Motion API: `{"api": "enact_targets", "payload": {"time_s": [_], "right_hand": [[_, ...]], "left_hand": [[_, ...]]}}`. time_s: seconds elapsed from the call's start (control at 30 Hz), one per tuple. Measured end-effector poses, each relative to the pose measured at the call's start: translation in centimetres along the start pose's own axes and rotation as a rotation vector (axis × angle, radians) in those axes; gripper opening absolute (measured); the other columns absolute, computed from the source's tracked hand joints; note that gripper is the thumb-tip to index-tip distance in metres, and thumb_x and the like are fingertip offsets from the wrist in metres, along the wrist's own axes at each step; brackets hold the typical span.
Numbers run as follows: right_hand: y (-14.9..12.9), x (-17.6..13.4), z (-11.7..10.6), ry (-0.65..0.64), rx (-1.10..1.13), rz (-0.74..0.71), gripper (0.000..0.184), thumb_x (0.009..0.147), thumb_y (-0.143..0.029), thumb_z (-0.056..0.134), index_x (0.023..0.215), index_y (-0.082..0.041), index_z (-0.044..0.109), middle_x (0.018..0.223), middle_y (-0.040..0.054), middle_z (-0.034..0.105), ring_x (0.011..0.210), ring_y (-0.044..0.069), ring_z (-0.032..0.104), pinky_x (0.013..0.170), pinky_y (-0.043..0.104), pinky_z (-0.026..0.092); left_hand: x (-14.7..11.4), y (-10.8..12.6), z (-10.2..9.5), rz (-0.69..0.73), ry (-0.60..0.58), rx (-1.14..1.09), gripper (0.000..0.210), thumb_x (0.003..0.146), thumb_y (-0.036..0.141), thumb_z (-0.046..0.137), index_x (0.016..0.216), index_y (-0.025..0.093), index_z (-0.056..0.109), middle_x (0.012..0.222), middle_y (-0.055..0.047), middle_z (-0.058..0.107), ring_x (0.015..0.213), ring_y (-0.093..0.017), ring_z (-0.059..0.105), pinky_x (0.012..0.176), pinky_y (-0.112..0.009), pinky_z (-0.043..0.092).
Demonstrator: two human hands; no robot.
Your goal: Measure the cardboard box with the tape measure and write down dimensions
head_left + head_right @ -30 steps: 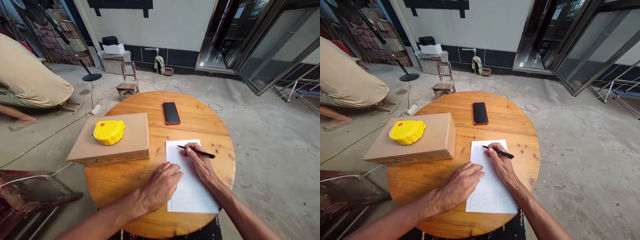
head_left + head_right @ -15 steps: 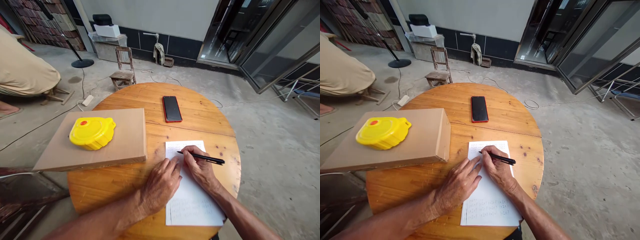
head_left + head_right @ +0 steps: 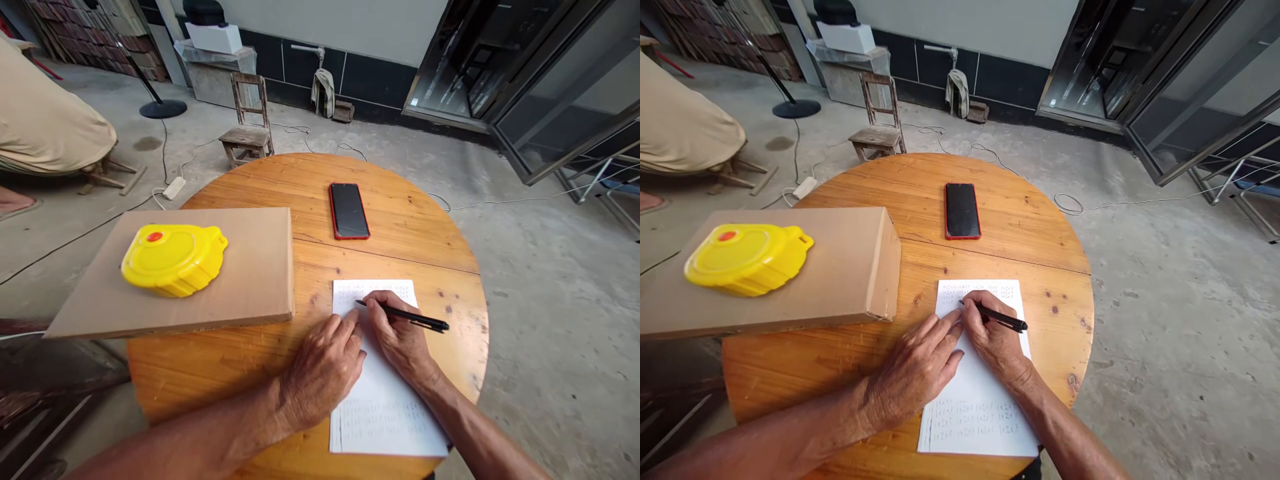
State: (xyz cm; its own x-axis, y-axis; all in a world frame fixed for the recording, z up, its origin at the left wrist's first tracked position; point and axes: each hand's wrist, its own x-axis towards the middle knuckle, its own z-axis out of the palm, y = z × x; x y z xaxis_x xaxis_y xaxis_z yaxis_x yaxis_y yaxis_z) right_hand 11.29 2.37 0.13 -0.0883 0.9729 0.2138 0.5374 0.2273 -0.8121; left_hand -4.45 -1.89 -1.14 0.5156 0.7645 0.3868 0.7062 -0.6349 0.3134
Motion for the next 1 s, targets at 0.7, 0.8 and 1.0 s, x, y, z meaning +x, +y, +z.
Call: {"api": "enact_targets", "payload": {"time_s": [0.7, 0.8, 1.0], "right_hand": [[0.2, 0.03, 0.33, -0.035, -0.01, 0.012, 0.016, 0.092, -0.027, 0.053, 0.083, -0.019, 0.064, 0.065, -0.0011, 0.059, 0.053, 0.011, 0.047, 0.049, 0.025, 0.038], [0.19, -0.03, 0.31, -0.036, -0.02, 0.001, 0.016, 0.092, -0.027, 0.053, 0.082, -0.02, 0.064, 0.064, -0.001, 0.059, 0.052, 0.011, 0.047, 0.048, 0.025, 0.038], [-0.05, -0.06, 0.2, -0.039, -0.022, -0.005, 0.015, 0.091, -0.026, 0.053, 0.08, -0.021, 0.063, 0.062, -0.0014, 0.058, 0.053, 0.012, 0.05, 0.049, 0.025, 0.039]], "left_hand": [[0.09, -0.11, -0.13, -0.019, -0.023, -0.049, 0.019, 0.091, 0.014, 0.054, 0.106, 0.01, 0.063, 0.123, -0.015, 0.063, 0.111, -0.029, 0.059, 0.088, -0.045, 0.057], [0.03, -0.09, -0.08, -0.02, -0.019, -0.05, 0.017, 0.09, 0.014, 0.054, 0.104, 0.01, 0.063, 0.123, -0.015, 0.062, 0.111, -0.029, 0.059, 0.088, -0.045, 0.057], [-0.01, -0.14, -0.19, -0.024, -0.015, -0.06, 0.02, 0.091, 0.015, 0.053, 0.108, 0.009, 0.063, 0.123, -0.015, 0.062, 0.109, -0.029, 0.059, 0.087, -0.044, 0.057]]}}
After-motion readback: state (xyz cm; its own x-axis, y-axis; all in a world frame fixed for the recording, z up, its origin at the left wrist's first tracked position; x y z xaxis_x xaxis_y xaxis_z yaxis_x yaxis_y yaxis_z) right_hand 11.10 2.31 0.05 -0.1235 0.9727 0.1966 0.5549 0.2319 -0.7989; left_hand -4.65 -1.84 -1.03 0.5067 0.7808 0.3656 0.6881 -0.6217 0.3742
